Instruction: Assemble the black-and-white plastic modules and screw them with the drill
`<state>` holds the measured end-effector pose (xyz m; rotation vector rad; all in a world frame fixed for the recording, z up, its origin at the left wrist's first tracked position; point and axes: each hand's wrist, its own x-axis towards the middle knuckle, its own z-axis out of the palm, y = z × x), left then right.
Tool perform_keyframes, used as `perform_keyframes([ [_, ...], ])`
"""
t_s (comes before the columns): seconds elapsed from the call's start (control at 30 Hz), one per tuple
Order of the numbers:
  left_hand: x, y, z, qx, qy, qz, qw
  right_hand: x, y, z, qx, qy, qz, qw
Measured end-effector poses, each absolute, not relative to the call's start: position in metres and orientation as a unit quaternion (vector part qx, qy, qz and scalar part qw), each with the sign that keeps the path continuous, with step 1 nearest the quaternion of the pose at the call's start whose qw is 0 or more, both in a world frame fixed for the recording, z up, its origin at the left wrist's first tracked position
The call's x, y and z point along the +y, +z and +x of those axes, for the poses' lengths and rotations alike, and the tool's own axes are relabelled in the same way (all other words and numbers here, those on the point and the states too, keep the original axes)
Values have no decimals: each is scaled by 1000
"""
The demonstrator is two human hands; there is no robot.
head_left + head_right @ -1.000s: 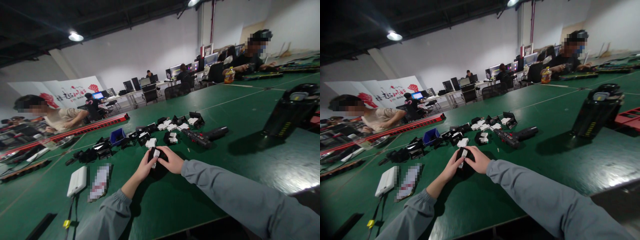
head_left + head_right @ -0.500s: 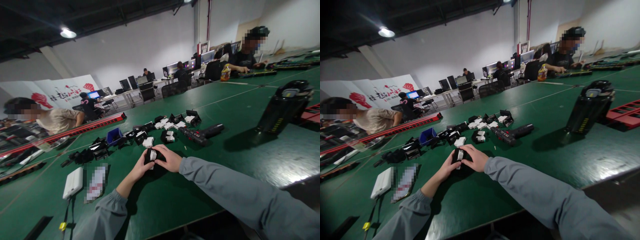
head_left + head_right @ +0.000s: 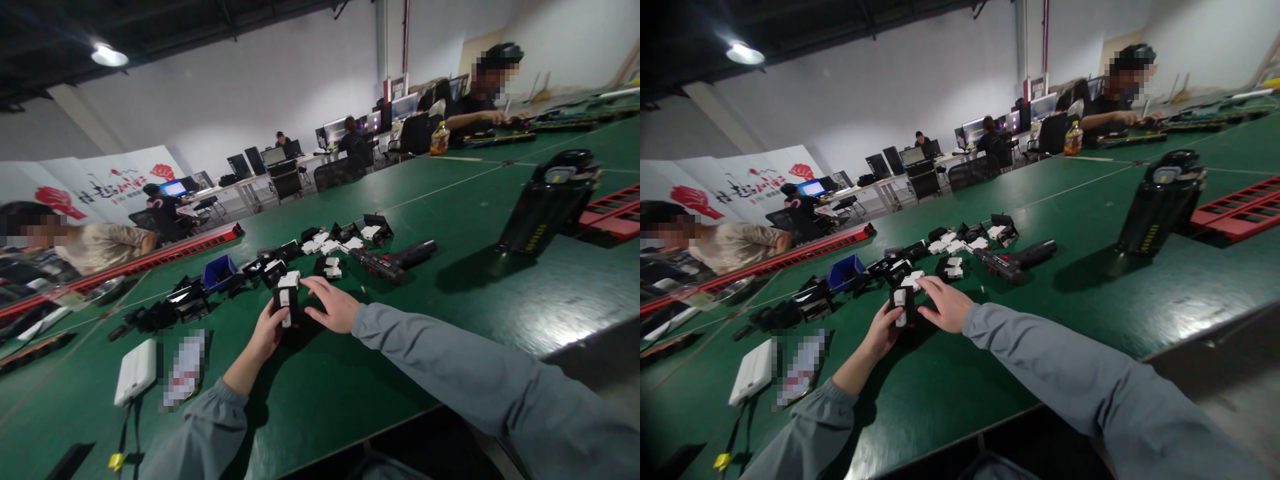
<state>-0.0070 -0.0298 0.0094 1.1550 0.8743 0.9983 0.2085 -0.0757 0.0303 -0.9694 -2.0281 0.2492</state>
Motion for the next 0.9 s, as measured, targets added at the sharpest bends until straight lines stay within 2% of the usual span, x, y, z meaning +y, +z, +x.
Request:
perform_keyframes([
  [0.13,-26,15,-7,397,467,434,661,-71,61,253,-829,-52,-416,369],
  [0.27,-25,19,-6,409,477,386,675,-68,77,327,-759,-106,-545,339],
  [0.4,-26,19,-5,413,476,379,677,-66,57,386,-726,-71,-647,221],
  [0.53,-25,17,-5,408,471,394,675,-69,40,394,-725,-37,-676,130],
  [0.7,-25,16,-5,406,467,402,675,-79,48,373,-743,-66,-661,79],
  [0.9,-27,17,-4,413,458,420,666,-84,49,363,-791,-44,-604,87],
])
